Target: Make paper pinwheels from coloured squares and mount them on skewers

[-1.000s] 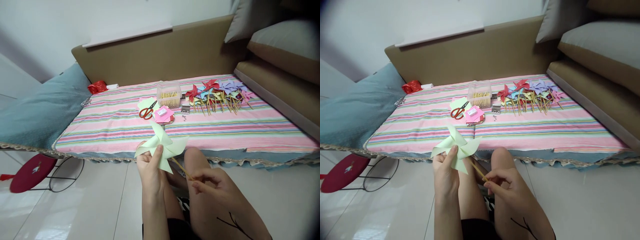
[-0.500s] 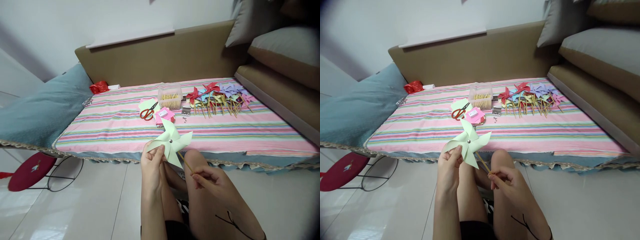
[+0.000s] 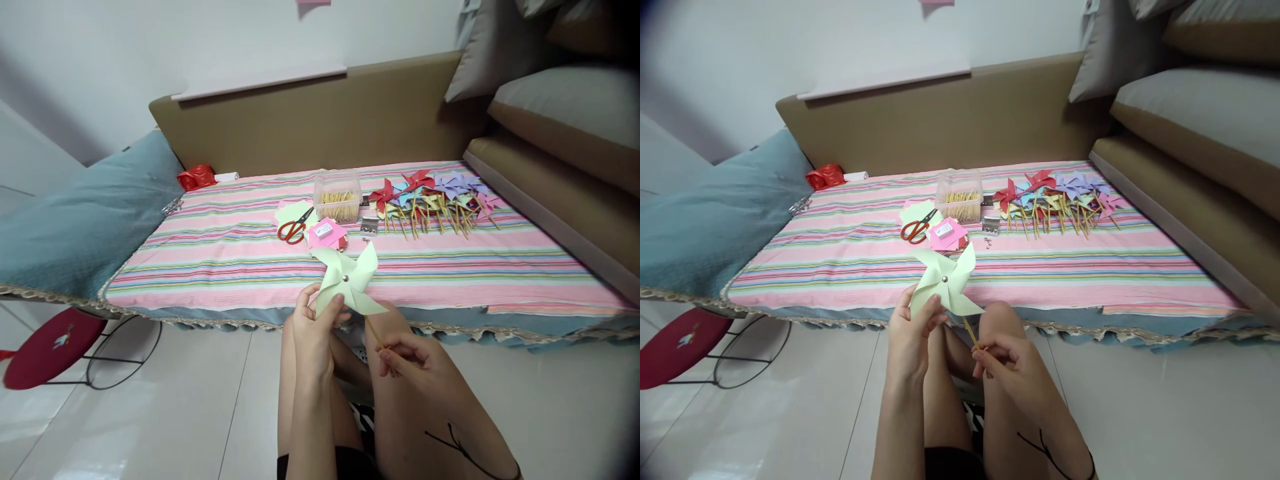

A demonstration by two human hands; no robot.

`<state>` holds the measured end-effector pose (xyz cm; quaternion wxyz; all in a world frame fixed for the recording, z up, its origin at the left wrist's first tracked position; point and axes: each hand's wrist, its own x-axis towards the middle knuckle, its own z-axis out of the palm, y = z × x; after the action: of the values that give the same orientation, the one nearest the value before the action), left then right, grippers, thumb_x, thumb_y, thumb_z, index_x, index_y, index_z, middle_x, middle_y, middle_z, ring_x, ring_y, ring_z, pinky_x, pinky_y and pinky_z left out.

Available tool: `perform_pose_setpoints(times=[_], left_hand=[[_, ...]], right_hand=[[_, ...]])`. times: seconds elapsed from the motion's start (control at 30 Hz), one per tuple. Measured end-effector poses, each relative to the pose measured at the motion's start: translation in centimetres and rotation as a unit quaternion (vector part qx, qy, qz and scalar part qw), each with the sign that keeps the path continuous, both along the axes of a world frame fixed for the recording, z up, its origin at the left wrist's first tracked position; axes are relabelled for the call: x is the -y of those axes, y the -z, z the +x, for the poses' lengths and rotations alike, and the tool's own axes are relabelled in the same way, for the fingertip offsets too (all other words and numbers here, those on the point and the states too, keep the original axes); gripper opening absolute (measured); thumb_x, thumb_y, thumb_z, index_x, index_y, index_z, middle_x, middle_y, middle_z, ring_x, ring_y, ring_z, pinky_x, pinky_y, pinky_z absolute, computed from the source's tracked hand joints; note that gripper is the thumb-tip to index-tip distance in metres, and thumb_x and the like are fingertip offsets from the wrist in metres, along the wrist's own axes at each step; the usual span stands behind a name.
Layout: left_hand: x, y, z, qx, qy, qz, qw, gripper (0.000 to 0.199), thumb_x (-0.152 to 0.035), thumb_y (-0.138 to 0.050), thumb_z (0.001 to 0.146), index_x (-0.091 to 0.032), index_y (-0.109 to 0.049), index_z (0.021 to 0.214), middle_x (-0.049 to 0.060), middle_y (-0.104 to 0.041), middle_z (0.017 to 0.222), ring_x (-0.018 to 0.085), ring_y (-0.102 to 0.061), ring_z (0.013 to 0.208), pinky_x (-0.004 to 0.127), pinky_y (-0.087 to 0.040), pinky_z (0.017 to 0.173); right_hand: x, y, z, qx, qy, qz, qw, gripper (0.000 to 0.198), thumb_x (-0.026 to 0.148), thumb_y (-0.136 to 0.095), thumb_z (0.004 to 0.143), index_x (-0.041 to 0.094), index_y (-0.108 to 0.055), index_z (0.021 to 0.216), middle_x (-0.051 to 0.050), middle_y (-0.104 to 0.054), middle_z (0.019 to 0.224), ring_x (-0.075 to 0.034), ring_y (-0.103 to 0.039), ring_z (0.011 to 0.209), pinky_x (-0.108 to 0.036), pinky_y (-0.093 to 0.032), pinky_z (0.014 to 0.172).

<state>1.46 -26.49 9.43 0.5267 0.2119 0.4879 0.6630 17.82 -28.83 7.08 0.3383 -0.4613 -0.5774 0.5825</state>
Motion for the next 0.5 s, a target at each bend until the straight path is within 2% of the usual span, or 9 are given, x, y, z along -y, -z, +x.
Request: perform_pose_setpoints(times=[0.13, 0.27, 0.37, 0.5], left_hand=[[-0.2, 0.0, -0.3, -0.011, -0.041, -0.003, 0.999, 0.042, -0.035, -0.08, 0.066, -0.018, -0.057, 0.098, 0.0, -0.069, 0.079, 0.016, -0.07, 0.07, 0.024, -0.054, 0.057], [-0.4, 0.3, -0.5, -0.055, -0.075, 0.0, 0.996, 0.037, -0.031, -0.081, 0.065, -0.017, -0.059, 0.091, -0.003, -0.066, 0.068, 0.01, -0.062, 0.059, 0.021, -0.049, 0.057], [-0.5, 0.5, -0.4, -0.077, -0.048, -0.001, 0.996, 0.035, -0.027, -0.079, 0.067, -0.017, -0.058, 0.092, -0.002, -0.069, 0.066, 0.008, -0.058, 0.054, 0.02, -0.046, 0.057], [-0.5, 0.7, 0.3, -0.078, 0.011, -0.002, 0.997, 0.037, -0.026, -0.077, 0.069, -0.019, -0.054, 0.098, -0.002, -0.069, 0.067, 0.011, -0.061, 0.057, 0.024, -0.049, 0.06]], right_hand=[[-0.3, 0.5, 0.6, 0.001, 0.024, -0.002, 1.0, 0.03, 0.045, -0.061, 0.084, 0.017, -0.065, 0.074, -0.002, -0.067, 0.061, -0.015, -0.061, 0.059, -0.027, -0.049, 0.058], [-0.6, 1.0, 1.0, -0.005, 0.038, 0.017, 0.999, 0.029, 0.044, -0.061, 0.085, 0.017, -0.065, 0.074, -0.002, -0.065, 0.061, -0.015, -0.061, 0.059, -0.026, -0.049, 0.057], [-0.7, 1.0, 1.0, -0.002, 0.043, 0.022, 0.999, 0.03, 0.044, -0.061, 0.085, 0.017, -0.065, 0.072, -0.002, -0.065, 0.061, -0.015, -0.061, 0.059, -0.026, -0.049, 0.057], [-0.9, 1.4, 0.9, -0.007, 0.053, 0.014, 0.998, 0.03, 0.045, -0.06, 0.086, 0.017, -0.066, 0.077, -0.002, -0.066, 0.062, -0.015, -0.062, 0.061, -0.027, -0.049, 0.058]])
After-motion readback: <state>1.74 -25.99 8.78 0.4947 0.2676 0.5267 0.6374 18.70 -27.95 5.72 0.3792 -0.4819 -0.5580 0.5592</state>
